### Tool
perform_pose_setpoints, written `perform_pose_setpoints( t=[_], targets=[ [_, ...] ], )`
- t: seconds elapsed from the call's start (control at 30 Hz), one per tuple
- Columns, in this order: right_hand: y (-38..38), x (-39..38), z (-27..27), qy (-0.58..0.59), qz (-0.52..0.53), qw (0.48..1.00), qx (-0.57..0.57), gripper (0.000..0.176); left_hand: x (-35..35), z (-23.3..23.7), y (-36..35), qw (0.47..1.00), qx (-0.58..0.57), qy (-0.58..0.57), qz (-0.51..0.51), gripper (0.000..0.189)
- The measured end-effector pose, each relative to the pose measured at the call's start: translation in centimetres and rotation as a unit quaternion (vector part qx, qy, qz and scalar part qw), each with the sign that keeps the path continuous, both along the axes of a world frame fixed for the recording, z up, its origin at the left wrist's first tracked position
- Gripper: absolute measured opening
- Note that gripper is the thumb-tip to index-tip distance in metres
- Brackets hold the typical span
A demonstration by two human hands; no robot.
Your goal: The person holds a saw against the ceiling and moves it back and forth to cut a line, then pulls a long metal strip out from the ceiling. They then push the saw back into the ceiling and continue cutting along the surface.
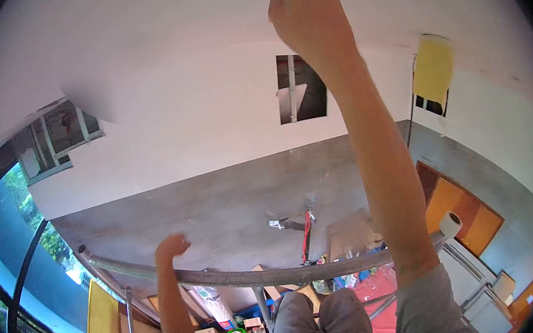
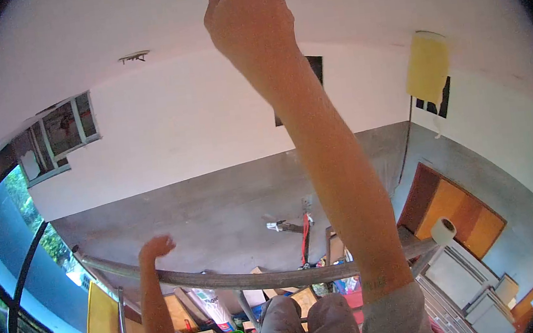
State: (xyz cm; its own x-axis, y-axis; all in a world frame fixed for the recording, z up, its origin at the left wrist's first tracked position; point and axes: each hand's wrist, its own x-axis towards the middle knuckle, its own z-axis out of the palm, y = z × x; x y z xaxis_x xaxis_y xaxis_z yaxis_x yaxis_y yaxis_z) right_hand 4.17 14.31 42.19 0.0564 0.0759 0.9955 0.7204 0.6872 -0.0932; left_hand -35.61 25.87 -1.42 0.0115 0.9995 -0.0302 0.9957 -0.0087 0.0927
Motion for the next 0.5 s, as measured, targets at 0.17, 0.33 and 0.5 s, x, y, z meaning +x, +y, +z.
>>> perform_pose_setpoints(
  t=[0.17, 0.33, 0.5],
  targets=[
    [0.4, 0.2, 0.2, -0.023, -0.011, 1.0, -0.003, 0.029, -4.3, -2.8, -1.7, 0.998, 0.01, -0.056, 0.01, 0.033],
    [0.4, 1.0, -1.3, -0.028, -0.11, 0.994, -0.001, 0.029, -14.3, -4.5, -4.7, 0.983, 0.11, 0.112, -0.095, 0.033],
    [0.0, 1.3, -2.6, -0.021, -0.114, 0.993, 0.017, 0.033, -9.1, 1.8, -10.3, 0.976, 0.137, -0.081, 0.146, 0.05]
  ],
)
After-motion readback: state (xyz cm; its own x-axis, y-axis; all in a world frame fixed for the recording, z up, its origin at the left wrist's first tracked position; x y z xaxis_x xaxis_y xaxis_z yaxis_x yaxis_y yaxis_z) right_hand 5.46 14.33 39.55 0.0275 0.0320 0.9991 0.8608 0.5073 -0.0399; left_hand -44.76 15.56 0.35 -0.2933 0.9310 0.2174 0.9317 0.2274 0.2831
